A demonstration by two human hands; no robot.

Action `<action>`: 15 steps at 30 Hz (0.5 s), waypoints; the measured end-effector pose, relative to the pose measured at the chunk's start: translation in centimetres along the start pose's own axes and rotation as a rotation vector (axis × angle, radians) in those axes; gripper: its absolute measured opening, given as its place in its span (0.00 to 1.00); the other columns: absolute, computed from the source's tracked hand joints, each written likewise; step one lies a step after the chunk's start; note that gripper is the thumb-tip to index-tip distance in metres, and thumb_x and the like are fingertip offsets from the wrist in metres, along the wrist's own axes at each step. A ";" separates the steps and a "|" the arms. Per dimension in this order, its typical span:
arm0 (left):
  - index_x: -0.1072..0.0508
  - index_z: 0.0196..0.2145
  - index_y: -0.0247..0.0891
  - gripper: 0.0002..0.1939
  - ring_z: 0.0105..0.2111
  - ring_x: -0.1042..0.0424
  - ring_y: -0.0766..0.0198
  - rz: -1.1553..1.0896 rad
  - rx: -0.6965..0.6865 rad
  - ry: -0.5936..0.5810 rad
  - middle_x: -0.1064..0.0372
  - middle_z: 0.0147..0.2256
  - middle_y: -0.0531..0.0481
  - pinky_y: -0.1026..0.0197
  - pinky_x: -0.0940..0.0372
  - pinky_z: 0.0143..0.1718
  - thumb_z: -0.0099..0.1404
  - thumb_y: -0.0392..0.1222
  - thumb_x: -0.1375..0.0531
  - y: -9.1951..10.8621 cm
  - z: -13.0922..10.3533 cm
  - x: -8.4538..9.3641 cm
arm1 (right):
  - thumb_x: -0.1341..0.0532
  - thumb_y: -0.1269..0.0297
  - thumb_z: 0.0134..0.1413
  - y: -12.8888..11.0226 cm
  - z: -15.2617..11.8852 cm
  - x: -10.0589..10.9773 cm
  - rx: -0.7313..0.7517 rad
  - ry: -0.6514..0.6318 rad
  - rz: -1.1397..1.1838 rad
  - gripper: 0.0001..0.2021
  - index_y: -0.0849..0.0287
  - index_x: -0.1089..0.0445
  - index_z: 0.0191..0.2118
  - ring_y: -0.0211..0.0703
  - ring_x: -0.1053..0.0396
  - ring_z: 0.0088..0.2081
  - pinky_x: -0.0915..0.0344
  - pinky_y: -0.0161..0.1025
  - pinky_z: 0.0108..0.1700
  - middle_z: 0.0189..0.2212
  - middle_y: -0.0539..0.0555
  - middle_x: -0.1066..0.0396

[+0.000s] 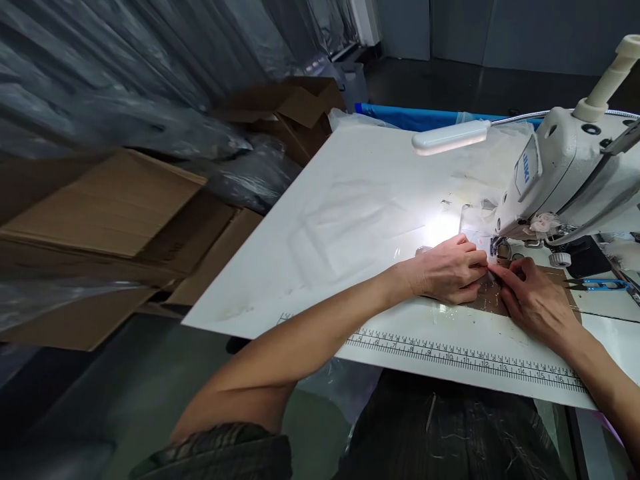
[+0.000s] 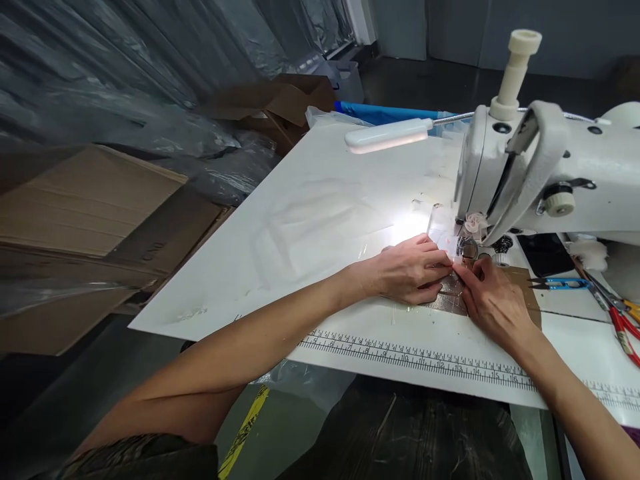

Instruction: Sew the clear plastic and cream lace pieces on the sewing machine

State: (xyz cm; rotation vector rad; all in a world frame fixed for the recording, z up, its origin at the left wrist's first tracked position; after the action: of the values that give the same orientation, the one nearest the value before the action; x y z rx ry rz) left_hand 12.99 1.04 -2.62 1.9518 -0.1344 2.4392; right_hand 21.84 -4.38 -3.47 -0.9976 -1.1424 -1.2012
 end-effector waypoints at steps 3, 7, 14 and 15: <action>0.24 0.37 0.34 0.16 0.32 0.35 0.59 0.013 0.012 0.001 0.29 0.37 0.43 0.54 0.42 0.37 0.70 0.45 0.49 -0.1 0.0 -0.1 | 0.50 0.66 0.60 0.0 0.2 0.0 -0.012 -0.003 -0.025 0.22 0.54 0.31 0.57 0.40 0.38 0.27 0.54 0.31 0.18 0.38 0.60 0.33; 0.24 0.39 0.33 0.16 0.33 0.34 0.59 0.010 0.043 0.031 0.30 0.38 0.42 0.54 0.42 0.37 0.70 0.45 0.49 -0.4 -0.1 -0.1 | 0.51 0.65 0.61 0.2 0.3 -0.3 -0.022 0.013 -0.018 0.21 0.54 0.31 0.56 0.40 0.37 0.27 0.54 0.32 0.18 0.38 0.61 0.33; 0.24 0.42 0.33 0.18 0.35 0.34 0.58 -0.028 0.102 0.033 0.28 0.44 0.42 0.53 0.42 0.39 0.70 0.46 0.50 -1.1 -0.1 -0.5 | 0.54 0.60 0.65 0.8 0.3 -0.8 -0.081 -0.018 0.001 0.21 0.52 0.30 0.56 0.41 0.36 0.26 0.53 0.33 0.19 0.40 0.61 0.31; 0.24 0.42 0.33 0.18 0.35 0.34 0.58 -0.028 0.107 0.029 0.28 0.44 0.42 0.53 0.42 0.39 0.70 0.46 0.50 -1.2 -0.1 -0.5 | 0.54 0.60 0.65 0.8 0.3 -0.8 -0.083 -0.023 0.002 0.21 0.52 0.31 0.57 0.41 0.36 0.26 0.53 0.33 0.19 0.40 0.61 0.31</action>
State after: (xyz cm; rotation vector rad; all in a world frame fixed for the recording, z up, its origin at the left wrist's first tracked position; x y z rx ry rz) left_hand 13.12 2.22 -3.05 1.9441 0.0245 2.5051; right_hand 22.57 -3.83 -4.19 -1.0775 -1.1169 -1.2463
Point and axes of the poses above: each hand's wrist, its own z-axis towards the middle knuckle, its own x-axis out of the back of the hand, y = z × x, the point moved 8 cm from there along z, towards the middle knuckle
